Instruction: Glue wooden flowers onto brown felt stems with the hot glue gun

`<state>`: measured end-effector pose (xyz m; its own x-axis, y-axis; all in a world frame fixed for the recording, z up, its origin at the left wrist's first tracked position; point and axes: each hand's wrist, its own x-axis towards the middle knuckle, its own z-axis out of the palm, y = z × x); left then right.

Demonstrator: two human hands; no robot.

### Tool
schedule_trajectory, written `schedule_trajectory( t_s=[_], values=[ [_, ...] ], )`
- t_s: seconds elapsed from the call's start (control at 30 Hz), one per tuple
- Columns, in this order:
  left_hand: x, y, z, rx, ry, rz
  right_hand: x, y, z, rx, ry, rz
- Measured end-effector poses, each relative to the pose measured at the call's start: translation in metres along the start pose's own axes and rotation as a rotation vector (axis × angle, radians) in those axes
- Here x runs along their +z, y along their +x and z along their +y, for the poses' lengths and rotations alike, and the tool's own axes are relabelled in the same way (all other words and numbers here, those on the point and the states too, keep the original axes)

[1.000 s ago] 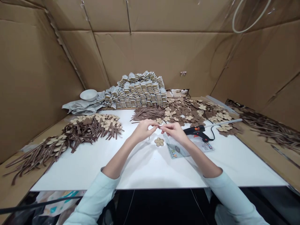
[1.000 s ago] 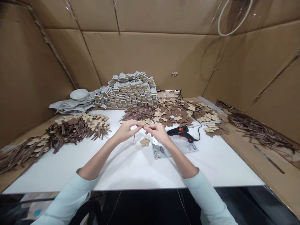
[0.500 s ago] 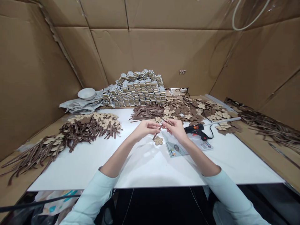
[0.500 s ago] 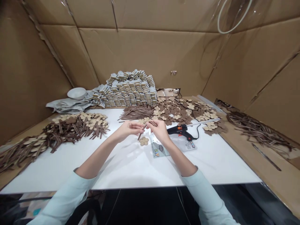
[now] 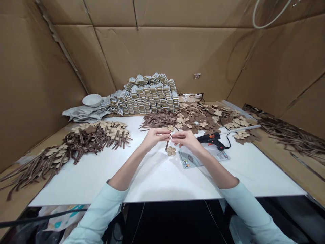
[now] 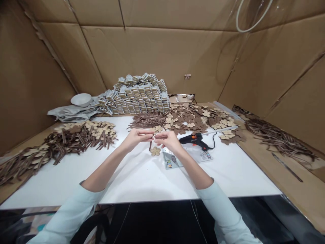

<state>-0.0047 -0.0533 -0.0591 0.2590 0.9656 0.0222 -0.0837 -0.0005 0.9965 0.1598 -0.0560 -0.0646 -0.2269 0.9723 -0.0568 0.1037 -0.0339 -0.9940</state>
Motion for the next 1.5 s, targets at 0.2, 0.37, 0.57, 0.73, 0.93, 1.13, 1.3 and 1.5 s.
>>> schedule_trajectory(
  t_s=[0.2,0.37,0.57,0.73,0.93,1.13,1.3,1.5],
  values=[
    [0.0,-0.001,0.003,0.01,-0.034,0.058,-0.004,0.005,0.007,-0.106,-0.15,0.007],
    [0.001,0.0,0.003,-0.027,-0.055,0.06,-0.006,0.006,0.005,-0.206,-0.166,0.002],
    [0.003,0.001,-0.002,-0.076,-0.097,0.065,-0.004,0.003,0.001,-0.138,-0.111,-0.062],
    [0.002,0.0,-0.004,-0.179,0.019,0.015,-0.005,0.004,0.002,-0.127,-0.113,-0.092],
    [0.002,0.002,-0.005,-0.135,0.143,0.009,-0.005,0.005,0.005,-0.128,-0.136,-0.112],
    [0.002,0.002,-0.004,-0.119,0.164,-0.036,-0.003,0.003,0.004,-0.14,-0.139,-0.153],
    [0.002,0.003,-0.006,-0.098,0.051,-0.05,-0.001,0.004,0.007,-0.164,-0.151,-0.193],
    [0.007,0.002,-0.005,-0.03,0.137,0.091,0.003,0.005,0.01,-0.168,-0.118,-0.166]
  ],
)
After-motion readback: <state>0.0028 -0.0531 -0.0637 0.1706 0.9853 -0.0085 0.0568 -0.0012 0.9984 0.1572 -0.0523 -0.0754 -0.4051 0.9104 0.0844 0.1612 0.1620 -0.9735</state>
